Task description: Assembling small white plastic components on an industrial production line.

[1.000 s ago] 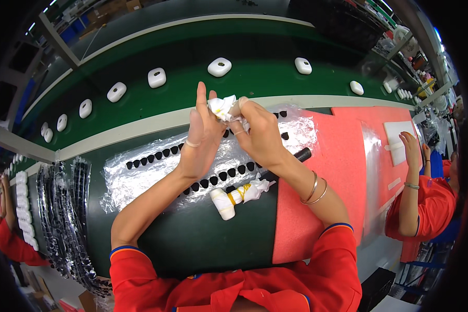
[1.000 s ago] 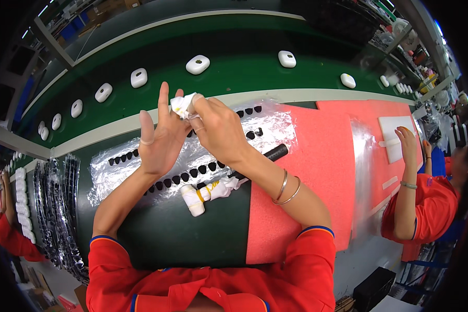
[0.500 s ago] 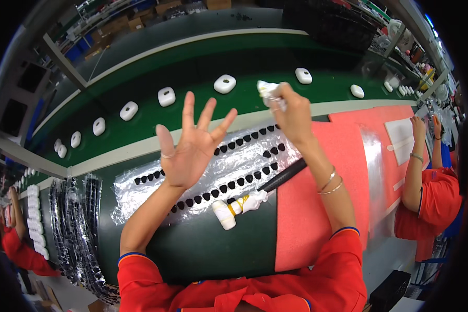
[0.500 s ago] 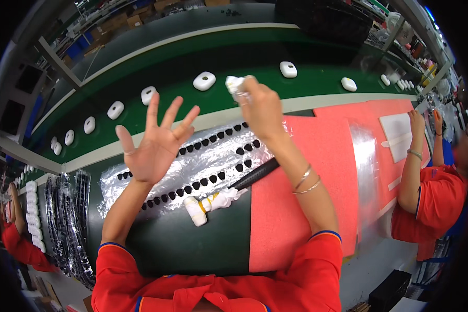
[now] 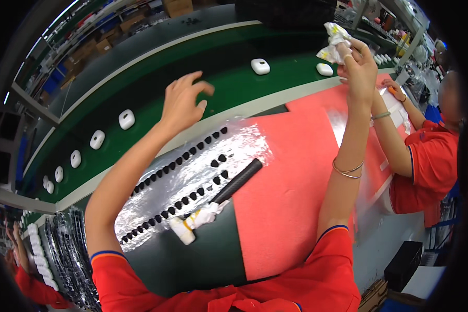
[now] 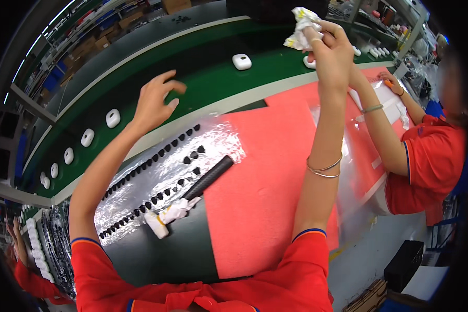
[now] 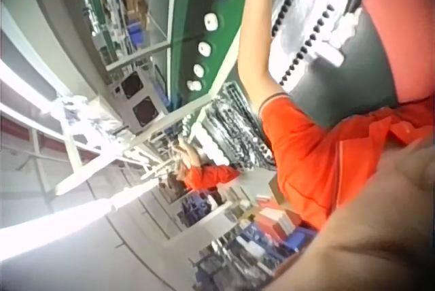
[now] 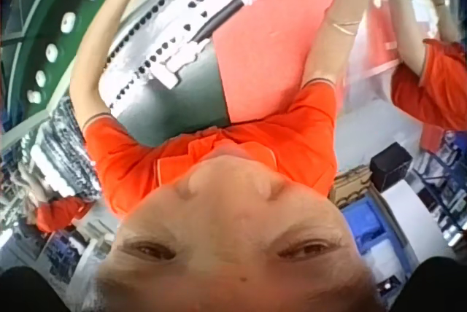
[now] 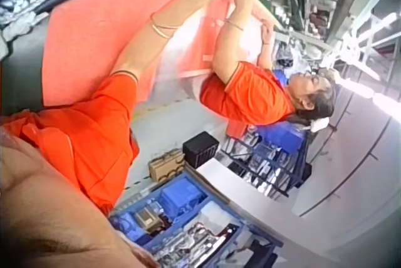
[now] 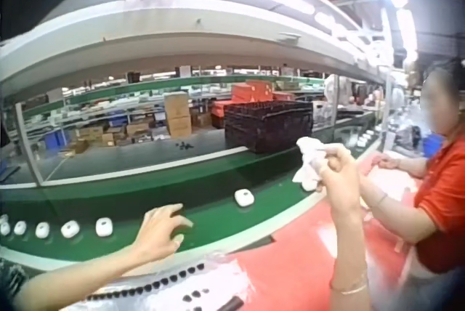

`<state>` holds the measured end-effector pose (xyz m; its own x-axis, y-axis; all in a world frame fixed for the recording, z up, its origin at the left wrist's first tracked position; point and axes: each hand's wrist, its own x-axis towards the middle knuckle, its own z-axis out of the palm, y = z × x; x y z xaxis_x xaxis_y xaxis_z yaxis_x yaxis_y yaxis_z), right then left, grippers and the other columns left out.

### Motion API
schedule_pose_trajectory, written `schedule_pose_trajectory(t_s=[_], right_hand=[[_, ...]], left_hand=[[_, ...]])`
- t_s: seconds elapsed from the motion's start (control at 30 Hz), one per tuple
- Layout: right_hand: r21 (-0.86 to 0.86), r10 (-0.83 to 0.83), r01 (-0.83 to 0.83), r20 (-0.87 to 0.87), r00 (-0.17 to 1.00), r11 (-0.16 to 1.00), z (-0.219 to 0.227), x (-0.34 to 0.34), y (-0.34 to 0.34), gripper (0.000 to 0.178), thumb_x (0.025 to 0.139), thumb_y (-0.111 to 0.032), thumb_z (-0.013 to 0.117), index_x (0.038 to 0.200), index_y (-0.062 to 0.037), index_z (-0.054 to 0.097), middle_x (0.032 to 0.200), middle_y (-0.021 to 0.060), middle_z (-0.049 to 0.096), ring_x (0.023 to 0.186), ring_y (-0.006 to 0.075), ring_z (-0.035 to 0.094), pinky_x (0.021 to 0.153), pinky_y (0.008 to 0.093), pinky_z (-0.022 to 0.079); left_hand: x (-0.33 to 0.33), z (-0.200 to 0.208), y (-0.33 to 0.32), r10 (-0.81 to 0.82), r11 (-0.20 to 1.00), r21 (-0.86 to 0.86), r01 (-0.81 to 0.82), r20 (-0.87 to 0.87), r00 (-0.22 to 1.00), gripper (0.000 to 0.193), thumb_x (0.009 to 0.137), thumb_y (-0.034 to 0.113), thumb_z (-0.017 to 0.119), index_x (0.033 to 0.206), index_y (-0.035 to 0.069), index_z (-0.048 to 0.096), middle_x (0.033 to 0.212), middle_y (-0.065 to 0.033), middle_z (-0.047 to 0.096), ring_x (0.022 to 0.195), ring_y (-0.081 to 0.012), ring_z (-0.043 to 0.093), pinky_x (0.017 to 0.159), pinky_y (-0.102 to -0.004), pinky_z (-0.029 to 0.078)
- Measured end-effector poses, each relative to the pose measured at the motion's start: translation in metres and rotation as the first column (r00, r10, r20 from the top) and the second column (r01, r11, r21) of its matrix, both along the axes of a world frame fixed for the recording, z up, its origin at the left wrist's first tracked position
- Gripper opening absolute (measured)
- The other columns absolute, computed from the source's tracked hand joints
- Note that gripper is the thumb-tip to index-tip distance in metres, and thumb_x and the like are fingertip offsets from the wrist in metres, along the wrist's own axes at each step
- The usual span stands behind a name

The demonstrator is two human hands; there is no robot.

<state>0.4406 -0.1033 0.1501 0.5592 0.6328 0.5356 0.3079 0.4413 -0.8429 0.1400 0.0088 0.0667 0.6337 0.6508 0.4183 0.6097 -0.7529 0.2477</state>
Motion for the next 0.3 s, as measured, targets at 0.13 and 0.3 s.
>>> schedule_pose_trajectory(t_s=[0.13, 0.3], right_hand=[[-0.047, 0.067, -0.068, -0.016, 0.998, 0.997, -0.002, -0.016, 0.003, 0.027, 0.081, -0.013, 0.058, 0.106, -0.0044, 0.052, 0.078, -0.0002, 0.06, 0.05, 0.0019, 0.044, 0.038, 0.0151, 0.029], [-0.009, 0.154, -0.154, 0.045, 0.987, 0.988, -0.004, -0.02, 0.01, 0.023, 0.082, -0.008, 0.055, 0.104, -0.0017, 0.052, 0.076, 0.0033, 0.06, 0.05, 0.0042, 0.045, 0.041, 0.0156, 0.033]], left_hand=[[0.103, -0.022, 0.045, 0.111, 0.993, 0.0, -0.115, -0.253, 0.961, 0.075, 0.063, 0.044, 0.068, 0.124, 0.009, 0.042, 0.135, -0.0221, 0.026, 0.129, -0.0339, 0.018, 0.099, -0.0584, 0.013], [0.187, -0.038, 0.085, 0.295, 0.91, -0.197, -0.366, -0.315, 0.902, 0.095, 0.06, 0.06, 0.065, 0.132, 0.009, 0.031, 0.141, -0.0211, 0.01, 0.132, -0.0351, 0.004, 0.098, -0.0625, 0.004]])
